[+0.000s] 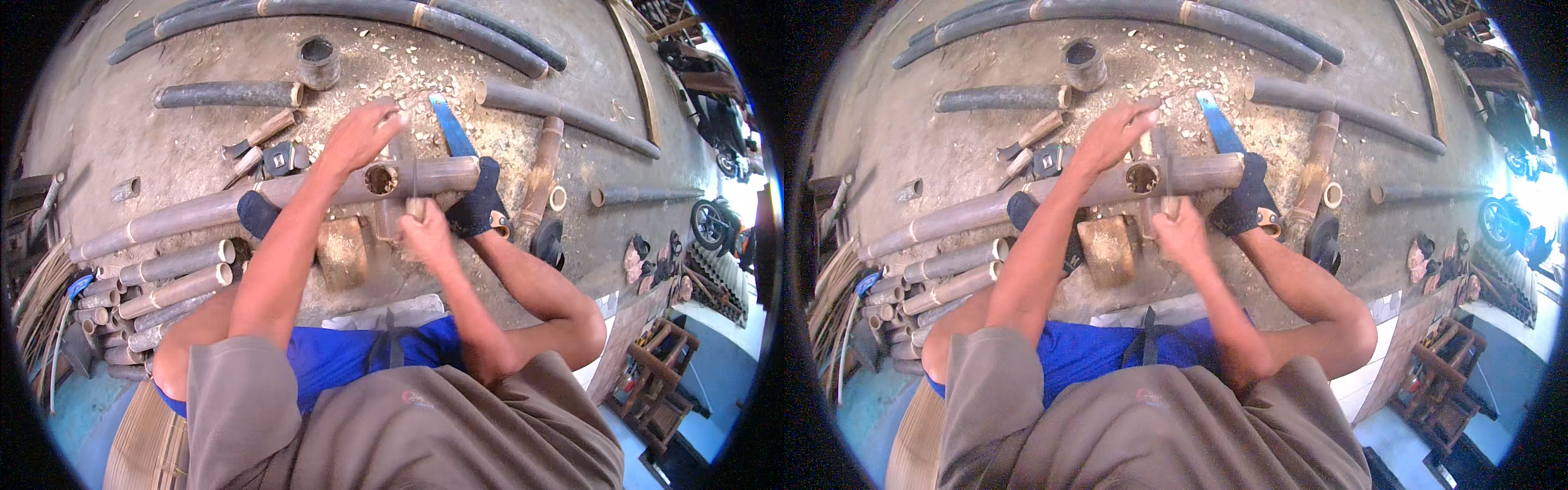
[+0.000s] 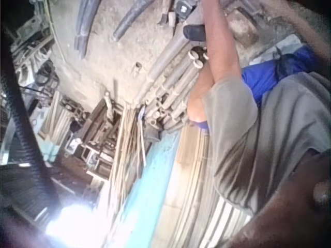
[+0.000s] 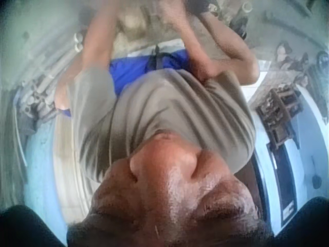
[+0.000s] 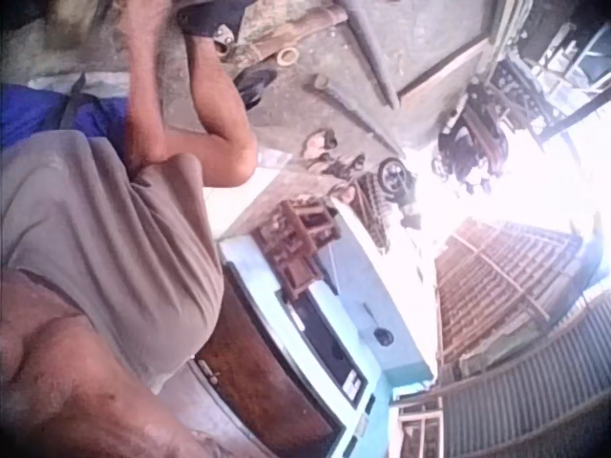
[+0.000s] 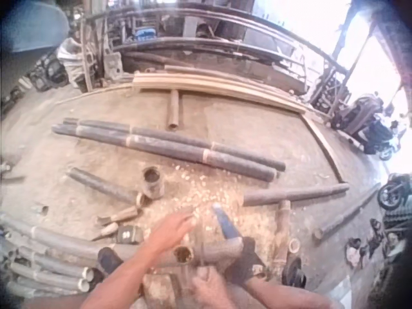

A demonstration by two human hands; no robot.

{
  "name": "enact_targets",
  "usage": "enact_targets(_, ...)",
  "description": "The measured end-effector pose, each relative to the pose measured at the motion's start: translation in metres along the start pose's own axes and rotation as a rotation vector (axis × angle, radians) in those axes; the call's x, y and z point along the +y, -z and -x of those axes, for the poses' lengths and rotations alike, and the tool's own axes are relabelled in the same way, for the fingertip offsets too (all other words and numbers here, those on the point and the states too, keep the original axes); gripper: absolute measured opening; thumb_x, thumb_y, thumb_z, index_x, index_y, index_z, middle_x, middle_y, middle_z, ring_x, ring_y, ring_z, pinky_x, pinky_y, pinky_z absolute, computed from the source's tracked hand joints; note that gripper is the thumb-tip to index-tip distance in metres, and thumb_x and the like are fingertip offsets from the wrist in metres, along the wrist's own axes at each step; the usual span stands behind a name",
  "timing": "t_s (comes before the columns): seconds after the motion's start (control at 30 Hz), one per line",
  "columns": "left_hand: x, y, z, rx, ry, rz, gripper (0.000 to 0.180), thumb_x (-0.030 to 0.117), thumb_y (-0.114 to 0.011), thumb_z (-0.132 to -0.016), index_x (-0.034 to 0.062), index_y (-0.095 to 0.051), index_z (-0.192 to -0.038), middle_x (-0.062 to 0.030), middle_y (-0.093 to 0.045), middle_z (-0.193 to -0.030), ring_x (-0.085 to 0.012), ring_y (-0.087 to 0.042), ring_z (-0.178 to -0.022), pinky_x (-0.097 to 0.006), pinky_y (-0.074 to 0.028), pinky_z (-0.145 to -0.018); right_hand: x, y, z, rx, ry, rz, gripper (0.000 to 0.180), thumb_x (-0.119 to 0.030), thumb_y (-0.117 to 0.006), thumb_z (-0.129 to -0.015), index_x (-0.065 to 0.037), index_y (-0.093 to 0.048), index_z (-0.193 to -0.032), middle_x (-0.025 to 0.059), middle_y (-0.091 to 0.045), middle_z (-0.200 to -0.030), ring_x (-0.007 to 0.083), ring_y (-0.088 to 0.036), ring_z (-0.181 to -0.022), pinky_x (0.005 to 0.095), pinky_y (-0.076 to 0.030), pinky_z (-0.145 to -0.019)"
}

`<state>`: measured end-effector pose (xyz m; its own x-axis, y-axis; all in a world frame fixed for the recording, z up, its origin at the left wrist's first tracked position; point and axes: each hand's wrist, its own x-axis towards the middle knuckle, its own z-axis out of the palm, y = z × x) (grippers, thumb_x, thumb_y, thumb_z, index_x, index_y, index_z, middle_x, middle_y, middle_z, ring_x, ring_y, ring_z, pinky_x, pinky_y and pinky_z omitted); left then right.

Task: The person sits on the floor and uses a wooden mallet to repeatedly strike a small bamboo piece held against a larger bamboo tube, shaping the end. The person occasionally inspects the piece and continues striking it.

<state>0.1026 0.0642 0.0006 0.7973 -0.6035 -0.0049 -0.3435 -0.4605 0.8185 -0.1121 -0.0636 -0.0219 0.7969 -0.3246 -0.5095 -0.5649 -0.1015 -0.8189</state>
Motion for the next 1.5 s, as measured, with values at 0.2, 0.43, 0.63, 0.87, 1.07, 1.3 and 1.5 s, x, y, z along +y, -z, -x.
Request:
enact_targets(0.2,-0.071,-0.042,0.091,-0.137,0.043,-0.546,0.094,0.070,-0.082,-0.069,0.0119,-0.063,-0.139,-0.0181,-0.073,-0.118,-0.0363,-0.066,-0.118,-0.053,-0.043,-0.105,0.038,-0.131,0.018,0.337,-0.106,-0.258,0.029,-0.019,-0.071,-0.087,-0.001,-0.062,-0.107,0.0091,-0.068,-0.086,0.0228,-0.066,-0.081,0.0402,-0.054,-0.075)
enact_targets(0.43,-0.038,-0.059,0.083,-0.057,0.213,-0.619,0.099,0.083,-0.081,-0.057,0.0094,-0.066,-0.122,-0.0148,-0.073,-0.110,-0.0317,-0.068,-0.110,-0.052,-0.040,-0.100,0.071,-0.108,-0.004,0.247,-0.176,-0.234,0.030,-0.021,-0.071,-0.086,0.001,-0.062,-0.105,0.0086,-0.068,-0.080,0.0218,-0.064,-0.074,0.0398,-0.053,-0.073)
enact_targets(0.63,-0.038,-0.064,0.085,-0.016,0.279,-0.655,0.105,0.085,-0.078,-0.059,0.0049,-0.065,-0.125,-0.0157,-0.071,-0.115,-0.0315,-0.065,-0.116,-0.054,-0.038,-0.106,0.013,-0.026,-0.009,-0.081,-0.192,0.116,0.034,-0.022,-0.068,-0.082,0.002,-0.064,-0.106,0.0090,-0.068,-0.074,0.0177,-0.065,-0.061,0.0382,-0.054,-0.058)
enact_targets(0.87,-0.056,-0.040,0.075,-0.337,0.210,-0.528,0.105,0.073,-0.086,-0.062,0.0065,-0.060,-0.139,-0.0175,-0.068,-0.129,-0.0340,-0.063,-0.125,-0.058,-0.042,-0.108,-0.036,0.052,-0.077,-0.457,0.016,0.789,0.049,-0.041,-0.071,-0.080,0.002,-0.072,-0.102,0.0279,-0.075,-0.093,0.0406,-0.076,-0.091,0.0503,-0.058,-0.081)
enact_targets(1.07,-0.077,-0.018,0.087,-0.359,0.211,-0.654,0.095,0.055,-0.094,-0.062,0.0076,-0.057,-0.136,-0.0175,-0.069,-0.121,-0.0365,-0.065,-0.118,-0.054,-0.051,-0.097,0.012,0.002,-0.001,-0.683,0.150,0.802,0.058,-0.054,-0.071,-0.083,-0.003,-0.067,-0.112,0.0272,-0.073,-0.115,0.0453,-0.071,-0.103,0.0548,-0.057,-0.091)
enact_targets(1.3,-0.073,-0.038,0.102,-0.199,0.142,-0.765,0.097,0.045,-0.096,-0.060,0.0132,-0.054,-0.141,-0.0107,-0.060,-0.128,-0.0300,-0.054,-0.129,-0.054,-0.043,-0.098,0.096,-0.055,0.048,-0.550,0.162,1.073,0.048,-0.035,-0.067,-0.097,-0.001,-0.055,-0.130,0.0228,-0.074,-0.104,0.0420,-0.075,-0.098,0.0521,-0.061,-0.083)
enact_targets(1.5,-0.076,-0.027,0.092,-0.302,0.117,-0.598,0.096,0.049,-0.095,-0.059,0.0097,-0.057,-0.139,-0.0145,-0.063,-0.127,-0.0351,-0.057,-0.126,-0.055,-0.045,-0.102,0.095,-0.055,0.027,-0.610,0.176,1.250,0.036,-0.023,-0.056,-0.102,-0.003,-0.059,-0.132,0.0223,-0.075,-0.106,0.0372,-0.076,-0.100,0.0499,-0.062,-0.083)
